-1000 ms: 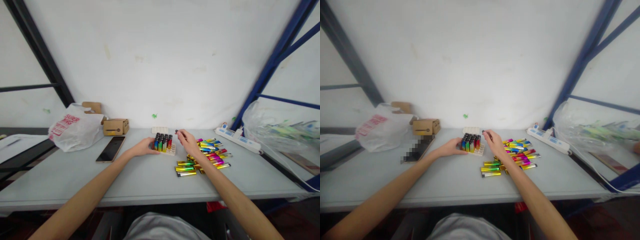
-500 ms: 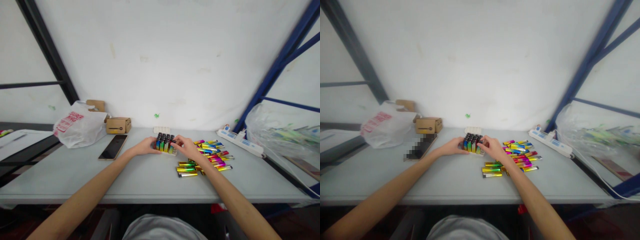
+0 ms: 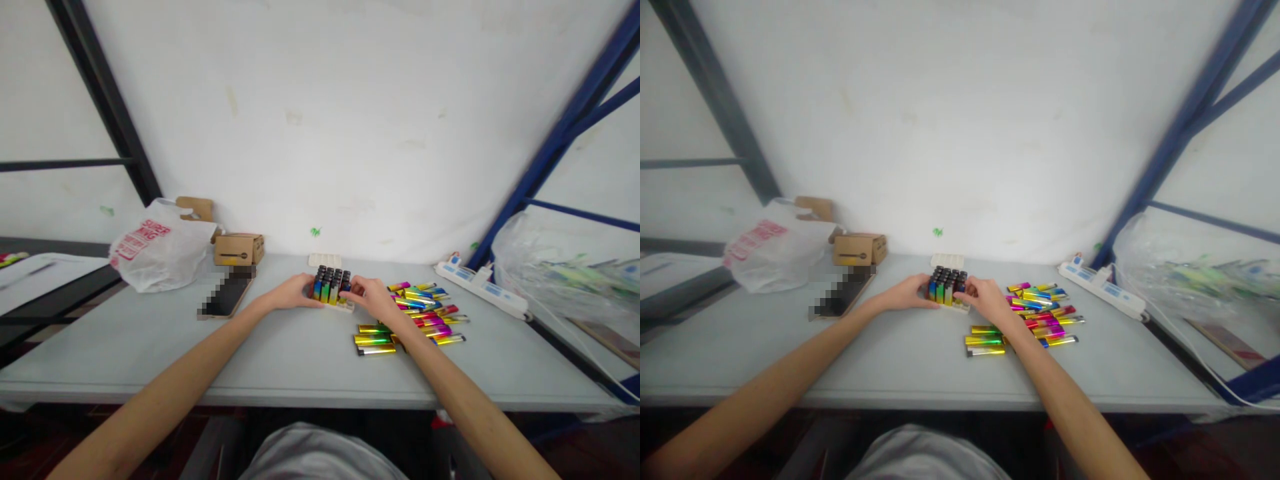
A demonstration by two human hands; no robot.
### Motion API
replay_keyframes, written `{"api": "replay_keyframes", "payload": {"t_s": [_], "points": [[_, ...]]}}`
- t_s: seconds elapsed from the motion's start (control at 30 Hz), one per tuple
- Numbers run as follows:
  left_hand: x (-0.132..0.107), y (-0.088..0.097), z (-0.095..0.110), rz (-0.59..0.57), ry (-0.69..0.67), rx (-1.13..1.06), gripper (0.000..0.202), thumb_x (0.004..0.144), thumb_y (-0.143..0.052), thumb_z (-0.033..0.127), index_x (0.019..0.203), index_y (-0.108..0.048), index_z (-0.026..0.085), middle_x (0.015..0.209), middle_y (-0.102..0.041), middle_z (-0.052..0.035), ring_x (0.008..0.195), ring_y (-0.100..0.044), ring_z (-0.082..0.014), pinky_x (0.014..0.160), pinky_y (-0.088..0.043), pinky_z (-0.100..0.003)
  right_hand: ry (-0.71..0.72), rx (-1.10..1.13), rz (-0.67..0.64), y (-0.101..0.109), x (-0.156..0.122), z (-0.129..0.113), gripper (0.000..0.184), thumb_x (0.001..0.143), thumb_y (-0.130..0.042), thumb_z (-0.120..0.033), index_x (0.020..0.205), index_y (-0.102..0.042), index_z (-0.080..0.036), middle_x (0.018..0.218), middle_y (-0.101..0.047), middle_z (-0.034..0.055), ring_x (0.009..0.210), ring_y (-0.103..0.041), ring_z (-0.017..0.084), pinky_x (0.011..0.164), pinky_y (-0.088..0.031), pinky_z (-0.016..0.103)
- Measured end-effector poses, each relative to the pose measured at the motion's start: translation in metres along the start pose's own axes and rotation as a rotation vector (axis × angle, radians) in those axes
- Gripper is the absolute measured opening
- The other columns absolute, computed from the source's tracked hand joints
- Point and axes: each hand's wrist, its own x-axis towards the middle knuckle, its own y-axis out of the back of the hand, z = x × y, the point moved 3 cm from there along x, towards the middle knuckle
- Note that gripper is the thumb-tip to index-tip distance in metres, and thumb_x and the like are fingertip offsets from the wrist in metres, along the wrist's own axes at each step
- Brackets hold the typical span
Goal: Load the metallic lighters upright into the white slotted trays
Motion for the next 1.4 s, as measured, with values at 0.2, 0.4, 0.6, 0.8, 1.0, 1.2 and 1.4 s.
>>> {"api": "replay_keyframes", "payload": {"t_s": [0.2,0.4,0.6,0.8,1.0,1.2,1.4], "points": [[0.001,0.0,-0.004,-0.008,0.004,0.044,0.052,0.072,-0.081,0.06,0.098,-0.072,0.016,0.084,-0.071,-0.0036,0.078,-0.064,-0.0237,0.068,-0.046,-0.03,-0.027,-0.021,-0.116,0.01,-0.003,0.001,0.034,0.091,-0.069,-0.053,0.083,-0.071,-0.02,0.073,-0.074,0.0044,0.063,-0.063,0.018,0.06,-0.042,0.027],[0.001,0.0,-0.007,0.012,0.031,0.052,0.055,0.068,-0.083,0.064,0.093,-0.07,0.017,0.084,-0.071,-0.0034,0.077,-0.064,-0.0235,0.067,-0.047,-0.029,-0.065,0.136,-0.509,0.027,-0.017,0.015,0.034,0.082,-0.078,-0.053,0.091,-0.077,-0.02,0.08,-0.076,0.0029,0.074,-0.069,0.02,0.065,-0.05,0.027],[0.001,0.001,-0.006,-0.004,0.011,0.054,0.053,0.07,-0.083,0.062,0.095,-0.071,0.017,0.086,-0.071,-0.0035,0.078,-0.063,-0.0235,0.068,-0.047,-0.03,-0.075,0.09,-0.651,0.028,-0.022,0.012,0.032,0.079,-0.081,-0.048,0.095,-0.078,-0.021,0.087,-0.076,0.002,0.079,-0.069,0.02,0.067,-0.05,0.027],[0.001,-0.001,-0.008,-0.016,0.025,0.044,0.055,0.07,-0.082,0.063,0.097,-0.07,0.016,0.088,-0.071,-0.0044,0.078,-0.064,-0.0237,0.069,-0.048,-0.03,-0.084,0.049,-0.482,0.024,-0.02,0.02,0.025,0.085,-0.074,-0.043,0.09,-0.075,-0.018,0.077,-0.073,0.0025,0.069,-0.064,0.018,0.061,-0.046,0.027],[0.002,-0.001,-0.01,-0.014,0.017,0.068,0.052,0.071,-0.081,0.062,0.094,-0.07,0.016,0.086,-0.071,-0.0041,0.078,-0.064,-0.024,0.069,-0.047,-0.031,-0.058,0.129,-0.396,0.029,-0.014,0.013,0.036,0.093,-0.065,-0.046,0.112,-0.07,-0.017,0.095,-0.075,0.0077,0.085,-0.068,0.022,0.077,-0.053,0.032],[0.002,0.0,-0.008,-0.015,-0.013,0.049,0.053,0.072,-0.081,0.063,0.095,-0.071,0.016,0.084,-0.071,-0.003,0.078,-0.063,-0.0234,0.069,-0.046,-0.029,-0.074,0.278,-0.216,0.04,-0.006,0.002,0.043,0.095,-0.058,-0.057,0.102,-0.073,-0.018,0.099,-0.074,0.0064,0.09,-0.066,0.021,0.081,-0.052,0.032],[0.002,0.001,-0.007,-0.022,-0.005,0.078,0.052,0.073,-0.081,0.062,0.096,-0.071,0.016,0.085,-0.071,-0.0031,0.078,-0.064,-0.0231,0.069,-0.046,-0.029,-0.282,0.6,-0.025,0.043,-0.007,0.006,0.04,0.081,-0.078,-0.056,0.094,-0.063,-0.021,0.075,-0.065,-0.0016,0.064,-0.06,0.014,0.056,-0.047,0.025]]}}
